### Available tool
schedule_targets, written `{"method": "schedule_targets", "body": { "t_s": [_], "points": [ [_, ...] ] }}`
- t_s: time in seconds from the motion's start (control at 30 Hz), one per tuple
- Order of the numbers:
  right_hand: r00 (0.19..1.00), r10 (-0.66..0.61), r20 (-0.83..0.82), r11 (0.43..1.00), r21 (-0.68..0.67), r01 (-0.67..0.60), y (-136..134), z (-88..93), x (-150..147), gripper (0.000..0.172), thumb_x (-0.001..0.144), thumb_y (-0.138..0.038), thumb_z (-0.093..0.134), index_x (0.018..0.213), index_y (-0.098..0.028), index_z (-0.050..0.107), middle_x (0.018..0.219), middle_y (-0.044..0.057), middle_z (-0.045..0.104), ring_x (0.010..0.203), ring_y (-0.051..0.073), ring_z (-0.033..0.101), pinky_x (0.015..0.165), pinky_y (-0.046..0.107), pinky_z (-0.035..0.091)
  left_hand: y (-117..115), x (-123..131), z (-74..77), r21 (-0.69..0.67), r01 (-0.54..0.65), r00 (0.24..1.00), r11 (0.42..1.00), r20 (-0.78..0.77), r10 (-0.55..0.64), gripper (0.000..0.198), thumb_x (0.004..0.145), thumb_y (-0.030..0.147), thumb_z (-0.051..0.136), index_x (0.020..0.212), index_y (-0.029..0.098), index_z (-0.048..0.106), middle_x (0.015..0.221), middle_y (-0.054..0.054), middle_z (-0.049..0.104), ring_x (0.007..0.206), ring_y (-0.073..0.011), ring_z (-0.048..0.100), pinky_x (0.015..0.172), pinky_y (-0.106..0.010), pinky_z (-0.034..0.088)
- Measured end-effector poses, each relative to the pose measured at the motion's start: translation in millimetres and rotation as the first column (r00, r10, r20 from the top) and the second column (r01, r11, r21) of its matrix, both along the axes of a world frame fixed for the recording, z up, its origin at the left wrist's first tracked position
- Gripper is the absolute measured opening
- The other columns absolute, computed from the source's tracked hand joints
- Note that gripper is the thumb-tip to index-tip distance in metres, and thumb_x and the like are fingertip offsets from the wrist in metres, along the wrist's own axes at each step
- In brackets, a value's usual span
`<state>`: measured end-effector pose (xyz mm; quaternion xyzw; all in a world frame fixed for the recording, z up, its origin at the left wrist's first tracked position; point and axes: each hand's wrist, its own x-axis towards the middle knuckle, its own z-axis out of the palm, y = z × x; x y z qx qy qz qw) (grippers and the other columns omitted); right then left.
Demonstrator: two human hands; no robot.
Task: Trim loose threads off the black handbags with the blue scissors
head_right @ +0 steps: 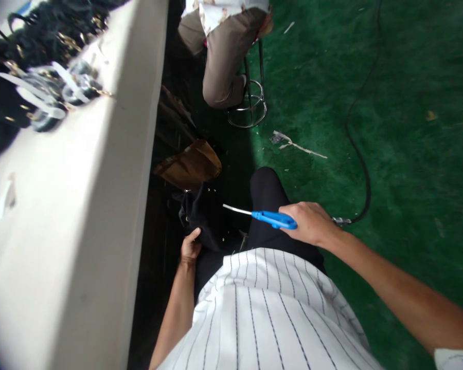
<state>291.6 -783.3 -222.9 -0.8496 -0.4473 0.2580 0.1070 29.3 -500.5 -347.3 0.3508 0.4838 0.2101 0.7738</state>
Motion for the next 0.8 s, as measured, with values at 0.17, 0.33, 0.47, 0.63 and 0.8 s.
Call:
{"method": "schedule_targets", "body": {
  "t_s": [0.17, 0.33, 0.47, 0.63, 0.8],
  "points": [
    [0.998, 0.058, 0.005, 0.996, -0.068, -0.058, 6, 3.7, 13, 0.016, 0.085, -0.034, 0.062, 0.072, -0.024, 0.059, 0.071, -0.002, 0.064, 0.068, 0.021, 0.061, 0.058, 0.030, 0.028, 18, -1, 27.2, 0.349, 0.116, 0.988, 0.930, -0.136, -0.072, 0.059, 0.058, 0.021, 0.091, 0.113, 0.016, 0.071, 0.106, -0.007, 0.076, 0.114, -0.0277, 0.067, 0.113, -0.047, 0.046],
    [0.997, -0.008, 0.070, 0.999, -0.053, 0.012, 6, 4.0, 19, 0.017, 0.085, -0.036, 0.060, 0.073, -0.024, 0.057, 0.069, -0.001, 0.062, 0.065, 0.022, 0.058, 0.058, 0.030, 0.027, 23, 10, 67.9, 0.581, 0.273, 0.949, 0.767, -0.295, -0.115, 0.047, 0.055, 0.016, 0.092, 0.099, 0.014, 0.076, 0.096, -0.006, 0.076, 0.090, -0.0237, 0.071, 0.095, -0.036, 0.056],
    [0.997, 0.074, -0.001, 0.995, 0.064, -0.074, 5, 1.8, 12, 0.016, 0.084, -0.033, 0.056, 0.071, -0.024, 0.055, 0.069, -0.002, 0.061, 0.064, 0.019, 0.058, 0.060, 0.030, 0.029, 17, 13, 72.0, 0.658, 0.289, 0.944, 0.696, -0.315, -0.095, 0.032, 0.056, 0.014, 0.090, 0.085, 0.013, 0.077, 0.090, -0.007, 0.074, 0.084, -0.0222, 0.069, 0.090, -0.031, 0.056],
    [0.999, 0.011, 0.035, 0.999, 0.041, -0.013, 5, -2.2, 10, 0.019, 0.086, -0.038, 0.053, 0.073, -0.024, 0.055, 0.067, -0.001, 0.060, 0.061, 0.020, 0.056, 0.057, 0.030, 0.028, 12, 2, 56.7, 0.694, 0.198, 0.960, 0.692, -0.281, 0.007, 0.032, 0.053, 0.011, 0.090, 0.082, 0.017, 0.077, 0.093, -0.008, 0.072, 0.100, -0.0293, 0.066, 0.108, -0.042, 0.047],
    [1.000, -0.025, 0.008, 1.000, -0.015, 0.025, -1, -4.7, 29, 0.023, 0.085, -0.044, 0.050, 0.074, -0.025, 0.056, 0.063, 0.000, 0.057, 0.059, 0.021, 0.055, 0.057, 0.030, 0.029, 3, -18, 56.7, 0.786, 0.304, 0.947, 0.538, -0.311, -0.080, 0.034, 0.055, 0.005, 0.083, 0.084, 0.023, 0.077, 0.120, -0.011, 0.070, 0.133, -0.0380, 0.048, 0.122, -0.056, 0.028]
  ]
}}
